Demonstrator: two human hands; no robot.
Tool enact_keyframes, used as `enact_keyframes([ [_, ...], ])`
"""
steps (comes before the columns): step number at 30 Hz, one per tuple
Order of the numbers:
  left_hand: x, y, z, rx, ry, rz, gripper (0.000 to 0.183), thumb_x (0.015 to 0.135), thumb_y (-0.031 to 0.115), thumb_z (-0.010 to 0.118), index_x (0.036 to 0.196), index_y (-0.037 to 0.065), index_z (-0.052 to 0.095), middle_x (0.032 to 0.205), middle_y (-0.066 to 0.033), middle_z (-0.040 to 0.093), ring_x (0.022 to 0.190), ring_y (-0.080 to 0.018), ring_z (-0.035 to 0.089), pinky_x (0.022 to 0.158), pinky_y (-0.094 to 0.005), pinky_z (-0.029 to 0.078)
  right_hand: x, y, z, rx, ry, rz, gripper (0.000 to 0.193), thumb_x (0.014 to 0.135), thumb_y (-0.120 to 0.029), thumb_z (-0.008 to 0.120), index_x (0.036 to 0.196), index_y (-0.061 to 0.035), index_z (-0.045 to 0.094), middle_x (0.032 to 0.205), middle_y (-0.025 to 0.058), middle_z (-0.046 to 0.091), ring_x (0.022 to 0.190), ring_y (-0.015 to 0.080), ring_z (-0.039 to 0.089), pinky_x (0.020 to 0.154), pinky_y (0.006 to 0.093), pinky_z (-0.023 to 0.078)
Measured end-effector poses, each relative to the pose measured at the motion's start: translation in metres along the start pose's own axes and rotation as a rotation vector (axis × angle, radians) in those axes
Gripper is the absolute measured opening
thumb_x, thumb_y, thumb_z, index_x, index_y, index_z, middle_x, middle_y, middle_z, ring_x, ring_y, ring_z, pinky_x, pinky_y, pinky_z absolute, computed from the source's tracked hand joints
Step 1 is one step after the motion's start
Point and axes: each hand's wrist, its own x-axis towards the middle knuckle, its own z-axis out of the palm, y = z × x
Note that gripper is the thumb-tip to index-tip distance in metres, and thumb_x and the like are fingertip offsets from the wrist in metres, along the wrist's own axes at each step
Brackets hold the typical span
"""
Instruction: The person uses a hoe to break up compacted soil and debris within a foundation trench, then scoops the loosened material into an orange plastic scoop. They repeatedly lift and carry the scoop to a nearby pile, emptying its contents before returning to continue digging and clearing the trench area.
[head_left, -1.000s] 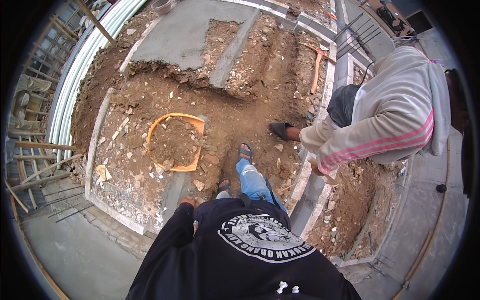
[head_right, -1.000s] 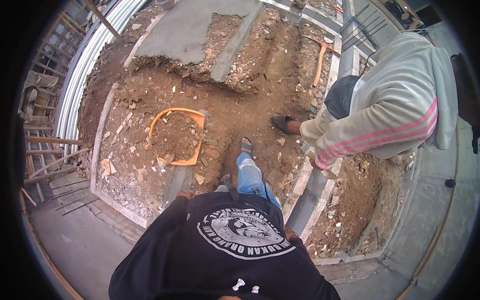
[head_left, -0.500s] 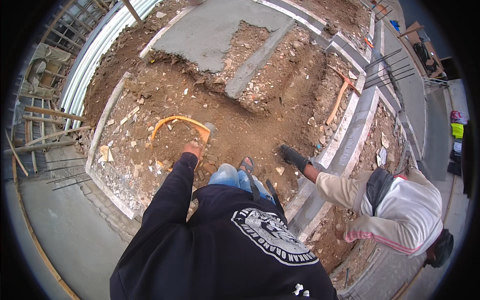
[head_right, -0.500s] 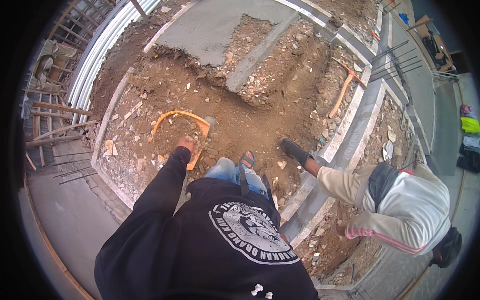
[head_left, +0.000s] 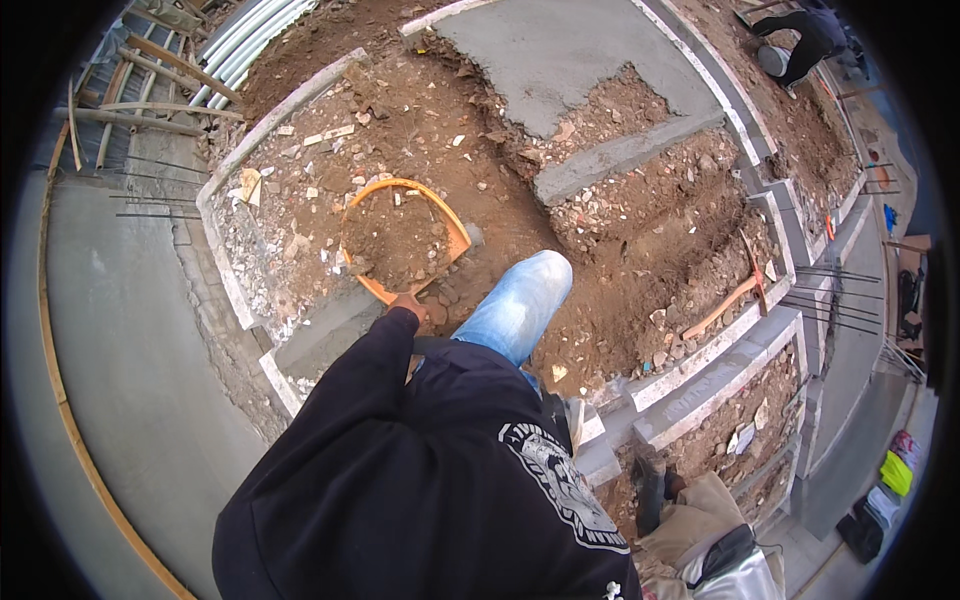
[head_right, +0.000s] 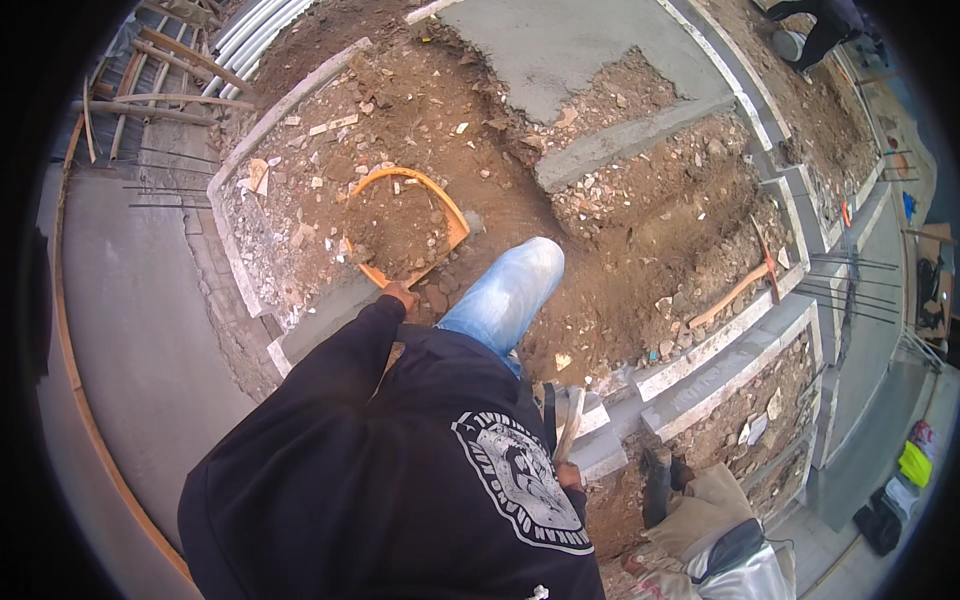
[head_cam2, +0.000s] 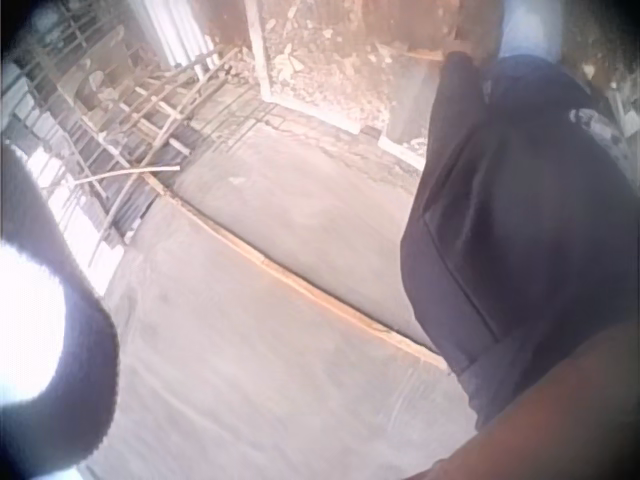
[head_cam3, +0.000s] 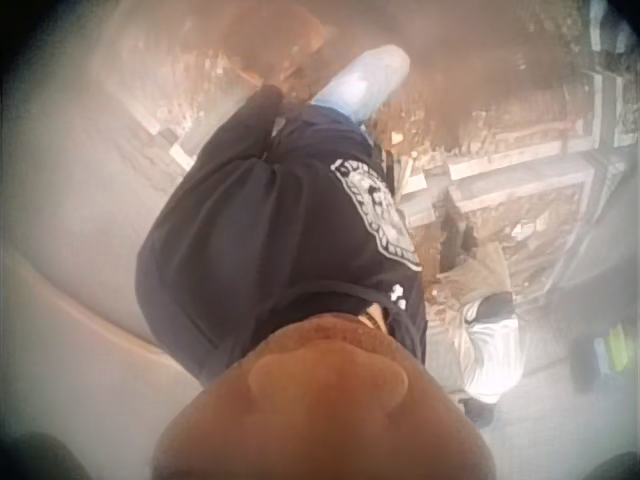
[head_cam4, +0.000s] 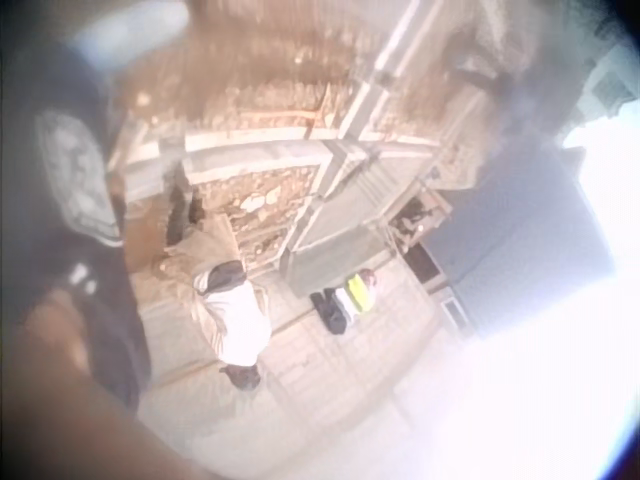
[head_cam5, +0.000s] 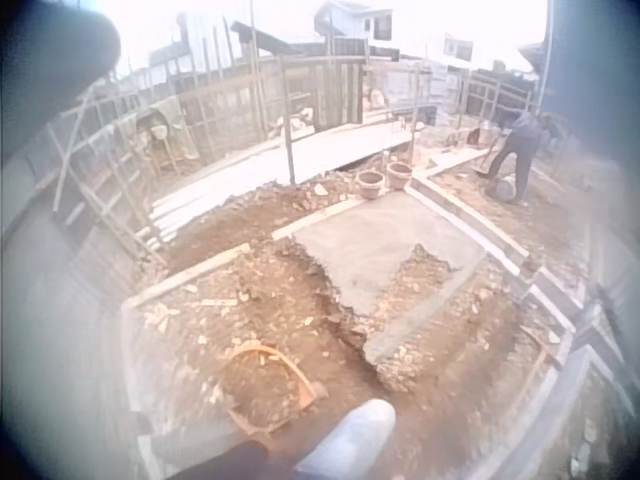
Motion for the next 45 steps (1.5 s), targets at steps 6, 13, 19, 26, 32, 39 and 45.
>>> enact_keyframes([
  [6, 0.043, -0.051, 0.021, -0.241, 0.035, -0.201, 0.044, 0.074, 0.035, 0.07, 0.087, -0.006, 0.067, 0.081, -0.0238, 0.068, 0.078, -0.0339, 0.069, 0.072, -0.0385, 0.055, 0.002, 0.013, -0.041, -0.034, -0.066, 0.06, 0.045, 0.072, -0.034, 0.068, 0.096, 0.0039, 0.067, 0.097, 0.0274, 0.066, 0.096, 0.0378, 0.065, 0.082, 0.0422, 0.051],
  [13, 0.066, 0.047, 0.001, -0.861, -0.011, -0.398, 0.028, 0.08, 0.025, 0.064, 0.077, -0.003, 0.065, 0.07, -0.016, 0.067, 0.056, -0.0248, 0.066, 0.053, -0.0353, 0.053, 0.063, -0.037, -0.153, -0.155, -0.041, 0.043, 0.047, 0.07, -0.034, 0.07, 0.096, 0.0048, 0.067, 0.098, 0.0277, 0.066, 0.097, 0.038, 0.065, 0.082, 0.0419, 0.051],
  [19, 0.091, 0.123, -0.042, -0.998, 0.044, -0.334, 0.017, 0.091, 0.017, 0.059, 0.092, 0.001, 0.056, 0.069, -0.0097, 0.062, 0.049, -0.018, 0.058, 0.045, -0.0329, 0.047, 0.113, -0.128, -0.27, -0.323, 0.0, -0.032, 0.049, 0.068, -0.034, 0.071, 0.096, 0.0056, 0.067, 0.099, 0.028, 0.066, 0.098, 0.0381, 0.065, 0.082, 0.0417, 0.051],
  [26, 0.104, 0.134, -0.097, -1.269, 0.209, -0.336, 0.019, 0.092, 0.022, 0.057, 0.09, 0.003, 0.053, 0.07, -0.008, 0.062, 0.05, -0.0162, 0.056, 0.043, -0.0312, 0.045, 0.164, -0.289, -0.397, -0.593, 0.076, -0.191, 0.051, 0.066, -0.033, 0.073, 0.097, 0.0065, 0.066, 0.1, 0.0284, 0.066, 0.099, 0.0382, 0.065, 0.083, 0.0414, 0.051],
  [32, 0.098, 0.091, -0.065, -1.774, 0.449, -0.618, 0.025, 0.089, 0.012, 0.058, 0.106, -0.006, 0.052, 0.065, -0.011, 0.058, 0.045, -0.0184, 0.053, 0.04, -0.0331, 0.042, 0.193, -0.481, -0.467, -0.879, 0.125, -0.37, 0.052, 0.065, -0.032, 0.074, 0.097, 0.008, 0.065, 0.092, 0.0275, 0.067, 0.092, 0.0374, 0.066, 0.077, 0.0397, 0.052],
  [39, 0.097, 0.098, 0.054, -2.009, 0.406, -1.126, 0.036, 0.087, 0.008, 0.058, 0.111, -0.017, 0.049, 0.071, -0.0199, 0.063, 0.056, -0.025, 0.064, 0.046, -0.036, 0.049, 0.245, -0.753, -0.466, -1.148, 0.085, -0.592, 0.045, 0.067, -0.024, 0.074, 0.094, 0.0091, 0.06, 0.08, 0.0195, 0.068, 0.07, 0.0272, 0.068, 0.064, 0.0376, 0.053],
  [45, 0.13, 0.169, 0.002, -2.305, 0.229, -1.323, 0.024, 0.086, 0.017, 0.06, 0.082, -0.006, 0.054, 0.066, -0.024, 0.06, 0.049, -0.0306, 0.061, 0.042, -0.0379, 0.043, 0.342, -0.977, -0.424, -1.359, -0.061, -0.508, 0.041, 0.071, -0.017, 0.067, 0.098, 0.0119, 0.056, 0.082, 0.0215, 0.068, 0.073, 0.0299, 0.07, 0.068, 0.038, 0.056],
])
